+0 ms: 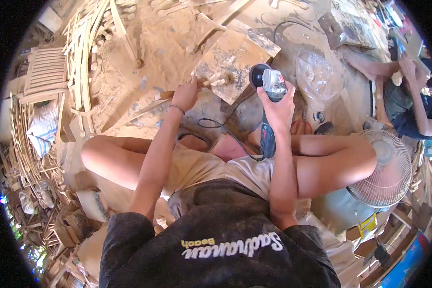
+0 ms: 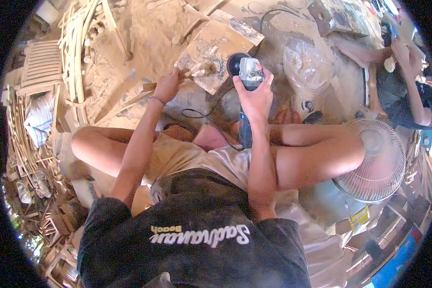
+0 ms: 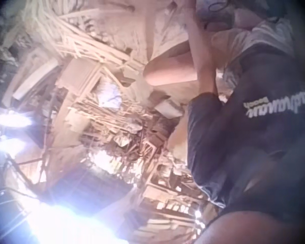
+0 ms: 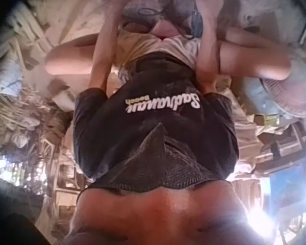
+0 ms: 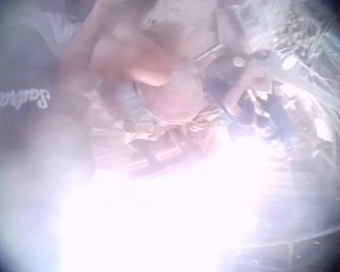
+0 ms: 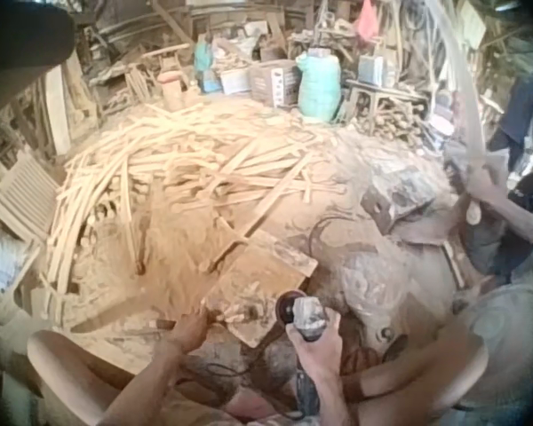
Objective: The person applies a liquid from a small bottle onto a wooden piece, wipes it with a cloth, and then uses a power sander to smooth the surface of a wooden sword and its hilt.
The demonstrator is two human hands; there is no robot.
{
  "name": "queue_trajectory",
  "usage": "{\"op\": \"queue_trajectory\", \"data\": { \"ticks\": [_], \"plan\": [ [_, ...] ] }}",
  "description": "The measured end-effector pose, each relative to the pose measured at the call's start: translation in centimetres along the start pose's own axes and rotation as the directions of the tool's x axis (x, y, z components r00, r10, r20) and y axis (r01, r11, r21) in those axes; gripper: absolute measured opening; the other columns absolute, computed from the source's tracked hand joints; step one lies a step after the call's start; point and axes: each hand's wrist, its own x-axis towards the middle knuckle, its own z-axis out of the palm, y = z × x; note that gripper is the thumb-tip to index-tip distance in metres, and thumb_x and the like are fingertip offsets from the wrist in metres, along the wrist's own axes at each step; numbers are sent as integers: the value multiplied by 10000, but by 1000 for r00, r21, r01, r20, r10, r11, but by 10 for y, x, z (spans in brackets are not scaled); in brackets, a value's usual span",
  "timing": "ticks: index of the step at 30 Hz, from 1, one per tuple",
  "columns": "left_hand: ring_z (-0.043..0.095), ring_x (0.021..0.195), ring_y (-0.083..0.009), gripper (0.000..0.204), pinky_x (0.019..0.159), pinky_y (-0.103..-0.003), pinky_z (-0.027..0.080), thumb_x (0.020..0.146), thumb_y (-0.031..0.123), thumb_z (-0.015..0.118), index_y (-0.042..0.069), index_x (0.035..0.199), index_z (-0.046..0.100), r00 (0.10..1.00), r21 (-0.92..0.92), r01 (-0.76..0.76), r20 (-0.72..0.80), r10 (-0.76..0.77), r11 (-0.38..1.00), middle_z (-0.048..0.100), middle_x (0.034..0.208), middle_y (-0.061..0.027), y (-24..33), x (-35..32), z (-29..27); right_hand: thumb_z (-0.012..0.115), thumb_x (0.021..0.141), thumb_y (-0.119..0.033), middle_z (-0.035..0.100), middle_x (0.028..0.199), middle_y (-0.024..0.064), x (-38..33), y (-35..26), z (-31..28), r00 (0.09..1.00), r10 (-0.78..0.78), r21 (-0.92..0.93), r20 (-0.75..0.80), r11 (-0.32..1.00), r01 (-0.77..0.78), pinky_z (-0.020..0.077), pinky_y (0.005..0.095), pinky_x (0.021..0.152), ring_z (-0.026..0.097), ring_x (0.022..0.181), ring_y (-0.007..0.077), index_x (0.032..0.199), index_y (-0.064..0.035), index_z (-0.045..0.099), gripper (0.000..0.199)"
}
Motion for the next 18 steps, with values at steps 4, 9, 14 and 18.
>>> {"op": "queue_trajectory", "data": {
  "ticks": [4,9,14,18],
  "plan": [
    [722,1030,-456,338,870,-563,546,1036,277,718,45,1231,568,985,-229,-127,-145,95,965,745,1060,-214,-1,-28,-25,904,834,-481,743,1196,317,-4,-4,2,997,-9,15,70,1000,8,568,542,971,730,1123,500,1450,-51,481,863],
    [692,1047,-440,274,911,-564,483,1029,284,727,67,1152,615,946,-44,-85,-318,67,995,712,1123,-173,11,-45,-53,904,845,-450,737,1205,323,-17,-18,8,986,-124,114,115,987,111,571,538,966,726,1121,507,1461,-52,475,850],
    [679,1123,-376,212,958,-544,442,1021,249,724,74,1108,642,947,-58,-12,-320,-7,998,710,1110,-133,20,-51,-55,910,859,-405,753,1173,302,-29,-35,7,969,-173,87,177,983,159,583,527,943,751,1085,472,1465,-61,485,816],
    [672,1130,-344,210,949,-522,438,1015,256,732,82,1091,640,935,-44,-12,-354,-4,999,698,1089,-114,24,-59,-50,915,860,-387,764,1154,293,-31,-45,10,957,-170,78,235,985,156,595,523,920,763,1069,461,1459,-66,495,799]
  ]
}}
